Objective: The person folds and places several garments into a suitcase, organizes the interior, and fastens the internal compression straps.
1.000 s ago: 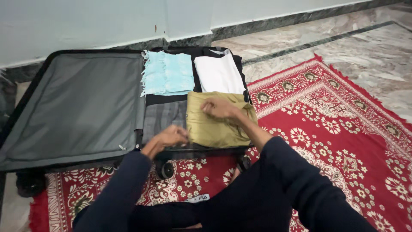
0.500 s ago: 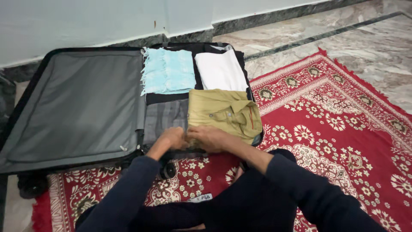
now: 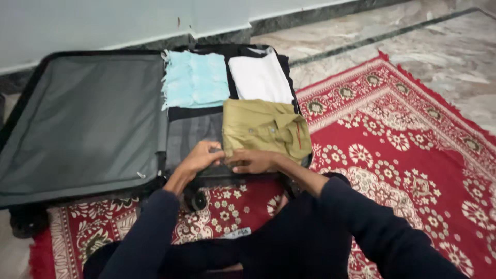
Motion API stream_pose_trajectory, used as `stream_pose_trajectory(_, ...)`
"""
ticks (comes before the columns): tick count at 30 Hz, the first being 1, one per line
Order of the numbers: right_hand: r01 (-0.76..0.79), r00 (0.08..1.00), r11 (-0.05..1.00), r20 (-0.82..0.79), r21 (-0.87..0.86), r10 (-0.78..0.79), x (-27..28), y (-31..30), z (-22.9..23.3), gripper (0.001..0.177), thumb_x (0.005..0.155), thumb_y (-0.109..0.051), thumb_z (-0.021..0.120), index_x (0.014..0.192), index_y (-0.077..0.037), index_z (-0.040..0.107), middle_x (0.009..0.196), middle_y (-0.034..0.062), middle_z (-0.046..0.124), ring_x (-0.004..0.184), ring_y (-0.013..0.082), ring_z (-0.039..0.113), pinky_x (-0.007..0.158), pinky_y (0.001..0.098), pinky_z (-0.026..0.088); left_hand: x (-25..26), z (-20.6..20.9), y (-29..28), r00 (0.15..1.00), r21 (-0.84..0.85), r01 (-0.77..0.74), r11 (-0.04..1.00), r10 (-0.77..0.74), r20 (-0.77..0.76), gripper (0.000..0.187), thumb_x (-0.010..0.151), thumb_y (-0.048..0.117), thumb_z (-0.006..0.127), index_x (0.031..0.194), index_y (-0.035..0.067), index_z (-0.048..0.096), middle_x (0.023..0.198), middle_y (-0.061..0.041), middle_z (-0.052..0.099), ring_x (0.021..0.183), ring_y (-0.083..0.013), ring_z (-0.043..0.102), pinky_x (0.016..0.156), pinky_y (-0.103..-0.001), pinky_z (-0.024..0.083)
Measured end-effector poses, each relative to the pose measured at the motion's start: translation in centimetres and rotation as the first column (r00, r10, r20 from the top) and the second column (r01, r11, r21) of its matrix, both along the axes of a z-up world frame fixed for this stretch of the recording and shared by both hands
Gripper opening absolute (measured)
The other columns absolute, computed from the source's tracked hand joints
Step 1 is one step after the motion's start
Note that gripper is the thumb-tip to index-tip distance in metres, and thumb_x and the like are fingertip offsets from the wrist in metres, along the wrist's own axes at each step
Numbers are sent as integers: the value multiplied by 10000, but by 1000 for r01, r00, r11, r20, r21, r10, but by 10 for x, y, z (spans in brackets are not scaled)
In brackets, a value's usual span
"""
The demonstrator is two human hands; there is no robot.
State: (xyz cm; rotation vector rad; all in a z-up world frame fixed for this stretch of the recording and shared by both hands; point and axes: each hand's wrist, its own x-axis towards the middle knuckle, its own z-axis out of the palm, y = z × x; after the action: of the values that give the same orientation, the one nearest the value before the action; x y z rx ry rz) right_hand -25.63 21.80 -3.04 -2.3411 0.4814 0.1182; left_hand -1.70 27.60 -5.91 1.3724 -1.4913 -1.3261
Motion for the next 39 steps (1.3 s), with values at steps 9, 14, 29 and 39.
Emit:
stream_pose_trajectory(9,577,794,812,291,-82,-534,-21,60,-34,342,956,-372,618,1130,-96,723,1063,173,727,949,348,706,849,428,564,-10,-48,18,909,-136,-181,974,219,355,196,880,270,740,876,76,769,781,-156,761,672,-212,702,650,-389,536)
stream_pose_trajectory(14,428,831,827,-201,-364,-518,-47,27,-35,453,1032,-462,478,1220,-123,711,1171,232,685,1094,431,627,956,510,478,2,-31,24,729,9,-329,944,260,-634,150,1015,70,618,874,34,654,793,-77,619,672,-183,565,690,-400,565)
stream_pose_trajectory(29,223,756,967,-604,-124,-252,-52,-29,-74,527,981,-450,439,1364,-149,639,1379,105,646,1244,305,601,1032,469,467,-23,-30,17,526,-328,440,836,56,848,236,808,218,812,896,5,760,919,-270,719,904,-441,705,798,-509,565)
stream_pose_trajectory(39,388,793,921,-526,46,-307,-79,-58,-107,425,924,-335,558,1184,-40,717,1126,139,737,1008,279,684,894,427,535,-34,46,-18,968,-152,249,956,-241,70,167,935,163,634,978,78,771,875,-26,776,803,-134,708,730,-291,567)
